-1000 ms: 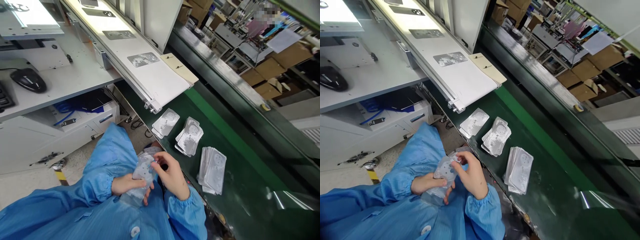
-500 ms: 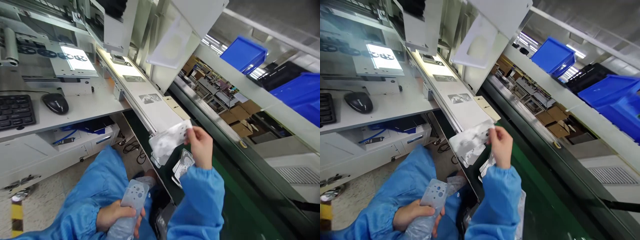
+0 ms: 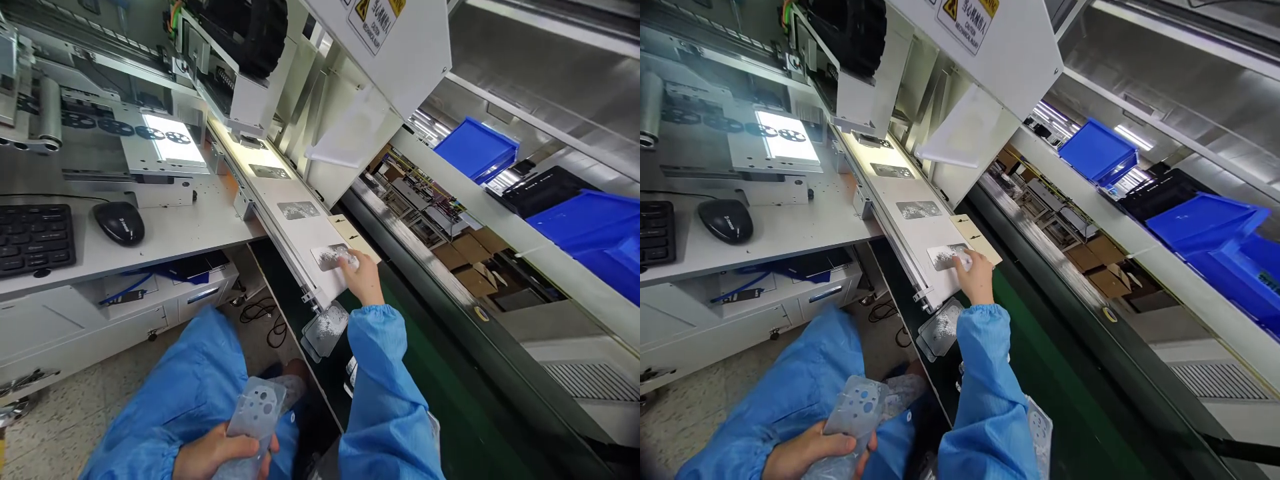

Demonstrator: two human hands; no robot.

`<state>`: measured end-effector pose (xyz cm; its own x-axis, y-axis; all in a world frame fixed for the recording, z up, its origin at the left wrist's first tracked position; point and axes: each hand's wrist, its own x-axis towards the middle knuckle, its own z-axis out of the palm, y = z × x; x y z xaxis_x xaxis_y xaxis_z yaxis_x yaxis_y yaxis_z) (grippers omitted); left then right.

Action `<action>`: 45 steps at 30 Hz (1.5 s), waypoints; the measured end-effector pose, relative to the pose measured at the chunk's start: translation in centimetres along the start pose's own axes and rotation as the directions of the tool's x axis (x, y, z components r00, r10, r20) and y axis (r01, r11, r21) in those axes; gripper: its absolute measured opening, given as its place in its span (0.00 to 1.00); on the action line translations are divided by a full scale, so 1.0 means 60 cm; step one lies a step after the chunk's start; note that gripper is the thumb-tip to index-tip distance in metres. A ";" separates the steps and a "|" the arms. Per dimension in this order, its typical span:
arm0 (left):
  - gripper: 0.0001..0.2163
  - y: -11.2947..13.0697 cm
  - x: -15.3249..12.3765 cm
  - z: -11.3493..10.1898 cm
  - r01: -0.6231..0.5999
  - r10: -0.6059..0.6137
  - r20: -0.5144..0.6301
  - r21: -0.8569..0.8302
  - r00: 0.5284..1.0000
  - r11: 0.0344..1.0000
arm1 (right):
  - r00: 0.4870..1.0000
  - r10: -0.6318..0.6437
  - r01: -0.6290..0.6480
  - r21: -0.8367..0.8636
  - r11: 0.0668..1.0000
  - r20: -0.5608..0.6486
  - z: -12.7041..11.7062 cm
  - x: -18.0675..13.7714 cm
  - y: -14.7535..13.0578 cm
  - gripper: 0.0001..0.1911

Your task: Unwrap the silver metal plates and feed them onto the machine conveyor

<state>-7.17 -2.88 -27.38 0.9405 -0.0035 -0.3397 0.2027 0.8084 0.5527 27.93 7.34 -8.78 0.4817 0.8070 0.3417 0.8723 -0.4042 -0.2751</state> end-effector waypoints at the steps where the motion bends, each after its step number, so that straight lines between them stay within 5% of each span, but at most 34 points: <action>1: 0.21 0.005 -0.002 0.003 0.005 -0.005 0.007 -0.004 1.000 1.000 | 0.999 -0.022 0.021 0.008 1.000 0.042 0.008 -0.008 -0.010 0.28; 6: 0.23 0.024 -0.012 0.012 0.053 -0.053 0.004 -0.128 0.999 0.990 | 0.988 -0.014 0.013 0.012 1.000 0.151 0.031 -0.022 -0.037 0.26; 18: 0.24 0.026 -0.011 0.018 0.023 -0.021 0.016 -0.192 1.000 0.981 | 0.989 -0.058 0.048 0.075 0.996 0.139 0.022 -0.037 -0.026 0.20; 24: 0.22 0.041 -0.013 0.025 0.022 -0.017 0.033 -0.167 0.999 0.986 | 0.986 -0.138 0.119 0.192 0.974 0.089 -0.047 -0.092 -0.081 0.20; 26: 0.22 0.046 -0.012 0.026 0.022 -0.016 0.037 -0.162 0.999 0.987 | 0.947 -0.215 0.148 0.271 0.951 0.239 -0.079 -0.150 -0.116 0.15; 29: 0.22 0.050 -0.007 0.029 0.037 -0.032 0.042 -0.143 0.999 0.989 | 0.761 -0.319 0.150 0.325 0.934 0.565 -0.098 -0.244 -0.157 0.12; 31: 0.22 0.053 -0.005 0.033 0.064 -0.057 0.065 -0.107 0.996 0.992 | 0.650 -0.343 0.127 0.347 0.929 0.678 -0.091 -0.288 -0.165 0.09; 33: 0.23 0.057 -0.002 0.039 0.087 -0.080 0.095 -0.076 0.992 0.993 | 0.605 -0.345 0.030 0.412 0.911 0.717 -0.078 -0.306 -0.153 0.06; 37: 0.25 0.058 0.000 0.052 0.160 -0.153 0.096 -0.073 0.984 0.984 | 0.609 -0.265 -0.289 0.521 0.803 0.748 -0.069 -0.283 -0.073 0.10; 41: 0.24 0.037 0.002 0.056 0.229 -0.226 0.050 -0.063 0.973 0.971 | 0.723 0.003 -0.421 0.438 0.794 0.691 -0.057 -0.218 0.045 0.11; 45: 0.23 0.016 0.000 0.051 0.226 -0.227 -0.006 -0.085 0.974 0.970 | 0.803 0.343 -0.435 0.085 0.897 0.487 -0.020 -0.143 0.121 0.05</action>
<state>-6.11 -3.90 -24.51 0.8685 -0.1835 -0.4606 0.3856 0.8339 0.3949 30.23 -3.06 -12.63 0.6455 0.7189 -0.2579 0.5655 -0.6768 -0.4712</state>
